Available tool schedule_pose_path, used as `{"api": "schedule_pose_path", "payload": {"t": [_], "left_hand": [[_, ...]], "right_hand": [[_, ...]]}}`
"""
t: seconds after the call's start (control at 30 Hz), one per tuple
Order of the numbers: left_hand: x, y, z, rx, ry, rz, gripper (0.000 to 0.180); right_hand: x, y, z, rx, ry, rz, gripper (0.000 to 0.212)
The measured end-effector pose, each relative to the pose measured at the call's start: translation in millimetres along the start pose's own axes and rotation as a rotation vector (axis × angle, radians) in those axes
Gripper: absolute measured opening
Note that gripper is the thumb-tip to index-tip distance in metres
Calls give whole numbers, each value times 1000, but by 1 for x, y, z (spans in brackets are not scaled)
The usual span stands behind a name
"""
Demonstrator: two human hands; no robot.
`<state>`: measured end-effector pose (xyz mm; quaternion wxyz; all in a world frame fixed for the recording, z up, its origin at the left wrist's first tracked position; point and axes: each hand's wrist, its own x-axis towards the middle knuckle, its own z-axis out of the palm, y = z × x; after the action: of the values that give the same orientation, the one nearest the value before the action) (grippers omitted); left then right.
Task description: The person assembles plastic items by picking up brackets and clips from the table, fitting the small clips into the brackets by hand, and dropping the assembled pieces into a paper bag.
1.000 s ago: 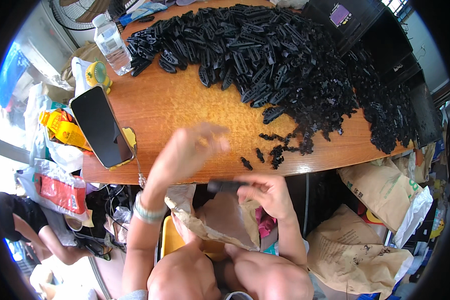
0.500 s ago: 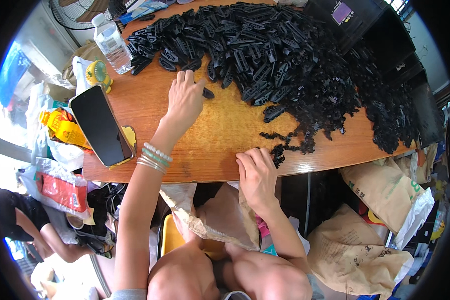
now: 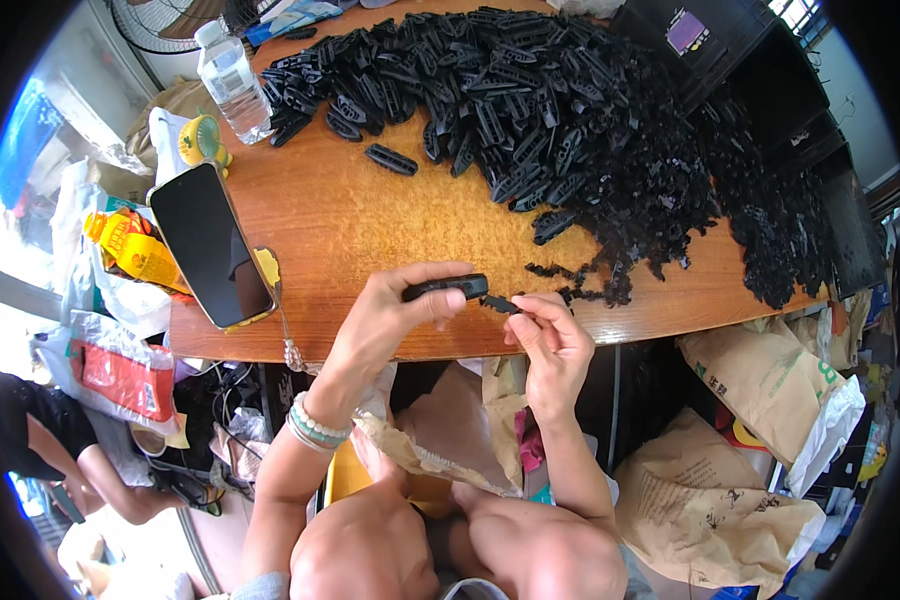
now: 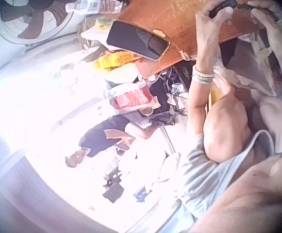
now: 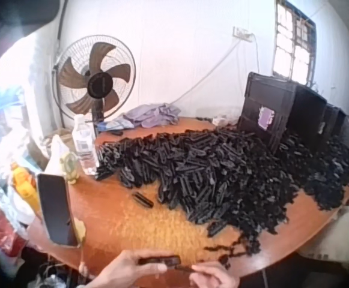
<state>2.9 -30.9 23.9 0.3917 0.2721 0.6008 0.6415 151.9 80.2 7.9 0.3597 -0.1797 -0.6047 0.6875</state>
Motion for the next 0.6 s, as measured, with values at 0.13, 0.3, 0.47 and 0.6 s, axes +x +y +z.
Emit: {"api": "schedule_pose_path", "payload": {"t": [0.13,0.3,0.47,0.6], "left_hand": [[-15,4,7,-36,-57,14,30],[-23,3,17,-119,-64,15,25],[-26,4,17,-113,-58,-13,22],[-26,5,17,-251,-46,-74,24]], "right_hand": [[-1,-4,0,89,47,46,17],[-5,-16,11,-26,6,56,18],[-3,-15,12,-459,-4,-208,16],[-3,-12,8,-614,-45,-367,19]]}}
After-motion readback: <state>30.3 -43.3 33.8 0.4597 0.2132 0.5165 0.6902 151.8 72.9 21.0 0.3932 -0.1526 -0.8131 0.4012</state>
